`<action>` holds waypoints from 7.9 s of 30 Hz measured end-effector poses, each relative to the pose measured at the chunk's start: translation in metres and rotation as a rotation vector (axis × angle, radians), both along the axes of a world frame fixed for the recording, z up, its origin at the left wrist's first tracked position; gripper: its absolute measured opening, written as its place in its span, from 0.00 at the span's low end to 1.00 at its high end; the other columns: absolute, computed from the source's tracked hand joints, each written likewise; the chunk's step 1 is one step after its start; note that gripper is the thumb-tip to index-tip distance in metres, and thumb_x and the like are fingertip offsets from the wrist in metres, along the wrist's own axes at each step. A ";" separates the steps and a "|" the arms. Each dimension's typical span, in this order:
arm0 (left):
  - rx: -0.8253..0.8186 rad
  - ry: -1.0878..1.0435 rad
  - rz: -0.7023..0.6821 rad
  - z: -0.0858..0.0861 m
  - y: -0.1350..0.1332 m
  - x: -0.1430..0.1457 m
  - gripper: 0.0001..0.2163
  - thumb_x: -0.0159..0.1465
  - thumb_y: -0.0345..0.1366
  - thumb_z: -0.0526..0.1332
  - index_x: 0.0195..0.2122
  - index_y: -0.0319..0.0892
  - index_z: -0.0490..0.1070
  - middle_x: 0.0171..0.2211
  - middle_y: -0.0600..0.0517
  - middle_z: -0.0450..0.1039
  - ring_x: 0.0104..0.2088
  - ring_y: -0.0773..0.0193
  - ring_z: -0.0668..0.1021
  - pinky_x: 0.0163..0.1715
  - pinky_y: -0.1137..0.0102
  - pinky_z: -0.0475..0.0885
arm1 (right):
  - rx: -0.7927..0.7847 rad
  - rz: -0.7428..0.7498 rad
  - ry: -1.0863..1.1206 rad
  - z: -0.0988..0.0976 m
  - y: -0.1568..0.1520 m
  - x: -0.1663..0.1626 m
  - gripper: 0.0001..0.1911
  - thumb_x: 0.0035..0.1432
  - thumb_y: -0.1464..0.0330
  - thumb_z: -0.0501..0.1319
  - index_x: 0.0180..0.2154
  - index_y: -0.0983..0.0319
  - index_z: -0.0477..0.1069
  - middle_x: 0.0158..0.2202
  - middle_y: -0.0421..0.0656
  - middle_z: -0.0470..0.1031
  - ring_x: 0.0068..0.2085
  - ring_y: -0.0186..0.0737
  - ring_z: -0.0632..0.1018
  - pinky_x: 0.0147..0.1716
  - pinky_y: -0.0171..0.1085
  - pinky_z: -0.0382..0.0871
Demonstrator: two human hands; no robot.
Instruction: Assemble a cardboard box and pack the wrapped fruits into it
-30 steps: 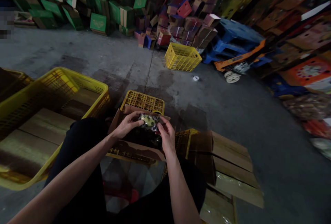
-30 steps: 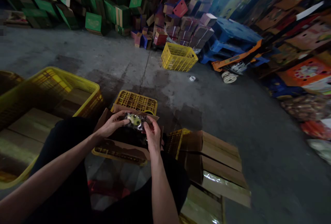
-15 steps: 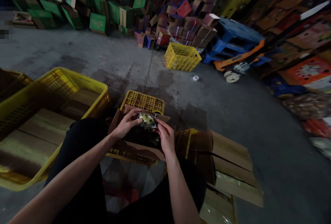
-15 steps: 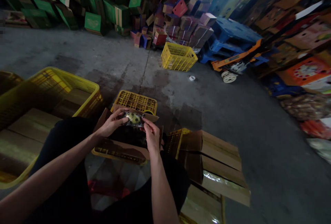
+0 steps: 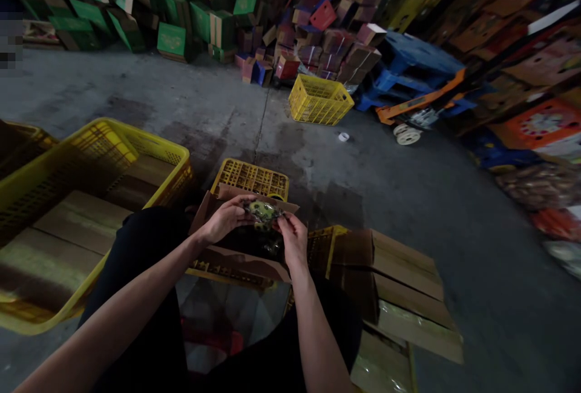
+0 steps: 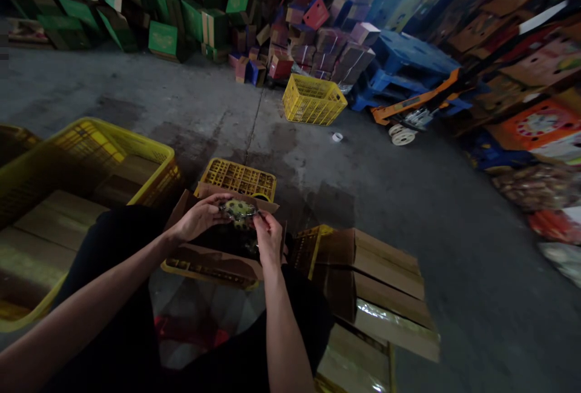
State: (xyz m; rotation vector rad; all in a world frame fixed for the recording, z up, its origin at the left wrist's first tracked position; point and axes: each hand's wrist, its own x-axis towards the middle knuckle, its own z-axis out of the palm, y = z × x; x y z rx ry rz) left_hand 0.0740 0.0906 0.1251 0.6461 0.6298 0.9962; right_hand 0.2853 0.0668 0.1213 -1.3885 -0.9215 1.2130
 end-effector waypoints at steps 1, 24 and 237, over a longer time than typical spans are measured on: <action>0.023 0.018 -0.002 -0.001 -0.001 0.000 0.22 0.56 0.33 0.68 0.53 0.44 0.74 0.49 0.48 0.77 0.39 0.61 0.81 0.49 0.59 0.75 | 0.000 -0.004 -0.007 0.000 0.000 0.000 0.16 0.51 0.55 0.68 0.37 0.59 0.78 0.35 0.41 0.82 0.37 0.45 0.81 0.41 0.41 0.76; 0.225 0.281 0.028 0.001 -0.002 0.000 0.20 0.53 0.38 0.76 0.45 0.41 0.76 0.47 0.47 0.80 0.47 0.55 0.80 0.53 0.60 0.71 | -0.209 0.081 0.374 -0.013 -0.005 -0.019 0.17 0.46 0.59 0.74 0.36 0.59 0.76 0.29 0.41 0.82 0.31 0.43 0.84 0.36 0.41 0.80; 0.324 0.583 0.092 -0.017 0.000 0.005 0.21 0.53 0.42 0.74 0.44 0.43 0.69 0.38 0.51 0.76 0.42 0.58 0.79 0.47 0.63 0.72 | -0.030 0.008 0.147 0.000 0.000 0.007 0.21 0.45 0.58 0.74 0.42 0.56 0.78 0.44 0.42 0.81 0.43 0.45 0.80 0.39 0.41 0.75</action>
